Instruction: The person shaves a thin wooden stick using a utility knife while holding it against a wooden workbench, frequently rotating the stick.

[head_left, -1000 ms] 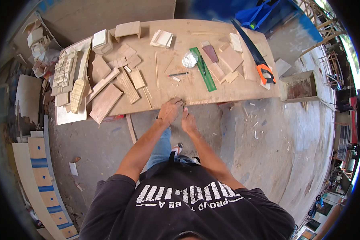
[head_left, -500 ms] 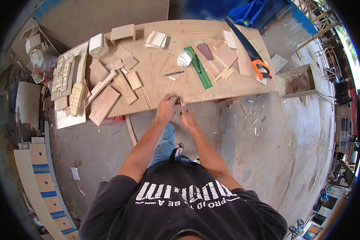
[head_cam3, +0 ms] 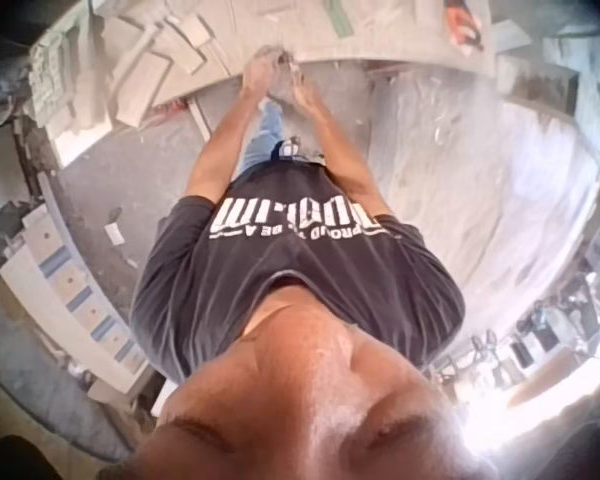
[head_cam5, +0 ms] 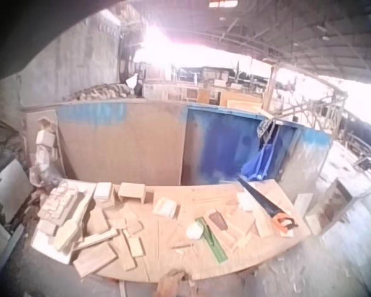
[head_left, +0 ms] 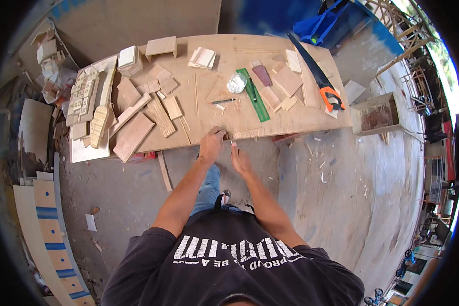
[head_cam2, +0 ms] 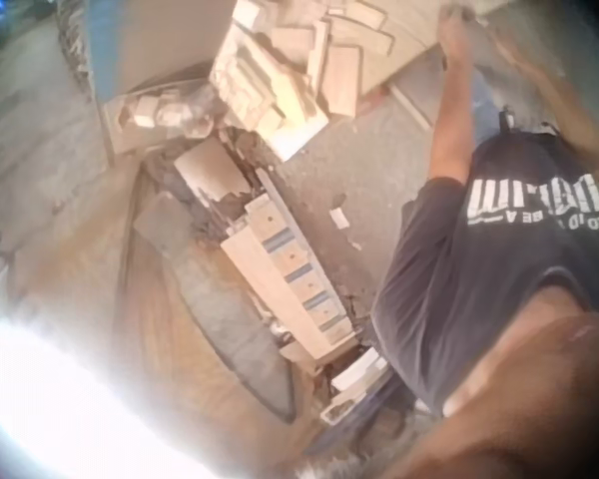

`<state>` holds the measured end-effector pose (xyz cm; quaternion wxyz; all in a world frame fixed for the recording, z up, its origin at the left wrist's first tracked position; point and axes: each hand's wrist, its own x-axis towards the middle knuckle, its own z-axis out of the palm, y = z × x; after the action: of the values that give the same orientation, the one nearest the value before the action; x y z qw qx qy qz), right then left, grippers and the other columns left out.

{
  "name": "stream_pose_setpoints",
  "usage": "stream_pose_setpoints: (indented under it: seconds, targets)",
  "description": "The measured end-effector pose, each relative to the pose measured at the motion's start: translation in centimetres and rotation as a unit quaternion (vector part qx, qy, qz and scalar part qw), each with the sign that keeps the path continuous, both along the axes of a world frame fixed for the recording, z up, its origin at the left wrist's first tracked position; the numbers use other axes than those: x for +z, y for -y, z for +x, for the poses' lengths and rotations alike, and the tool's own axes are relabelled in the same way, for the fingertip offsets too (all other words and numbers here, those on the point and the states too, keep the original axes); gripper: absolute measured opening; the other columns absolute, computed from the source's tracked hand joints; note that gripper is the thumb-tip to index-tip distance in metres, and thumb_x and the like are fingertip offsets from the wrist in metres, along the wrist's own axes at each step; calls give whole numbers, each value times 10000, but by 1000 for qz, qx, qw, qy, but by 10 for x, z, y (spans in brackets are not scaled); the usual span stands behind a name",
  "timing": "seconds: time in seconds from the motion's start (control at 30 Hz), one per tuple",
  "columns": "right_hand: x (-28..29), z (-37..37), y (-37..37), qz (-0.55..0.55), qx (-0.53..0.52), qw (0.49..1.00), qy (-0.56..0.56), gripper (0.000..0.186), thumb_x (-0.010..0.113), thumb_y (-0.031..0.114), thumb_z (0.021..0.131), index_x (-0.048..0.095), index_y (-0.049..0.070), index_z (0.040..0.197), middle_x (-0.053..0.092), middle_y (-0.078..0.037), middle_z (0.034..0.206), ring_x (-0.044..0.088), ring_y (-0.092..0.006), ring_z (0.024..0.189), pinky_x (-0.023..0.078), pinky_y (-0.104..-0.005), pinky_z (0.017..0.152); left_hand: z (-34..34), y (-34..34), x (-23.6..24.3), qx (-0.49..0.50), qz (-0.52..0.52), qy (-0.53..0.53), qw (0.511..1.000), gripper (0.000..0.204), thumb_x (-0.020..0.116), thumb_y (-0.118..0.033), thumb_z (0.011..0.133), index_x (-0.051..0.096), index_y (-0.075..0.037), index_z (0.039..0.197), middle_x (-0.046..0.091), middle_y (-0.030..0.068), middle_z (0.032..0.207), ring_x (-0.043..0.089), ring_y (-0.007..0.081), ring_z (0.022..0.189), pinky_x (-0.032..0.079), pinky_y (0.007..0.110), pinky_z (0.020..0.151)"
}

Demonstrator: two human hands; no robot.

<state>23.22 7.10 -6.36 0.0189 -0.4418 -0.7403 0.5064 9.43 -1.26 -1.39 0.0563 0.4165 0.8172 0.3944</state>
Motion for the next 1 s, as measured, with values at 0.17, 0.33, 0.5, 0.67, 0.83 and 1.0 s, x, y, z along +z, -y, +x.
stream_pose_setpoints:
  seconds: [0.17,0.33,0.5,0.67,0.83,1.0]
  targets:
    - [23,-12,5,-35,16,996,77,857,238,644,1011,706,-72,986,626,-391,1074,571,-536,1137,435,-547,971,-4,0,-1,-5,-3,-2,1000,181,570,-36,880,730,-37,966,680,126,1003,681,352,860,564,425,729]
    - [31,-23,18,71,-35,990,120,870,236,605,1023,674,-146,976,599,-430,1055,565,-546,1127,442,-549,972,-5,-1,-1,-17,-28,-31,999,218,575,-46,829,712,-66,997,657,90,1000,660,299,958,574,409,769]
    - [47,-25,16,43,-11,996,74,846,266,588,1029,676,-146,941,602,-432,1011,582,-553,1081,458,-563,930,-8,2,-5,-40,-19,-58,997,209,589,-8,822,721,-46,980,684,88,1018,659,305,961,569,396,784]
    - [31,-38,2,47,-16,998,49,797,315,555,1034,680,-127,842,586,-435,887,600,-568,987,478,-586,833,-4,2,1,-82,-38,-57,994,235,603,9,800,714,-41,1000,677,97,1032,659,312,953,572,398,795]
    - [43,-47,4,74,-20,995,61,808,290,581,1028,694,-113,943,627,-410,951,618,-549,1004,494,-567,859,4,1,-9,30,12,-20,999,220,601,-6,822,673,-38,1027,650,132,1008,657,347,920,557,441,753]
    - [51,-25,-25,-182,-57,981,-22,678,450,633,984,638,-13,899,616,-174,700,579,-332,615,465,-416,578,6,0,3,31,-19,-30,999,151,573,-37,888,638,-42,1025,656,143,994,655,370,911,543,451,740]
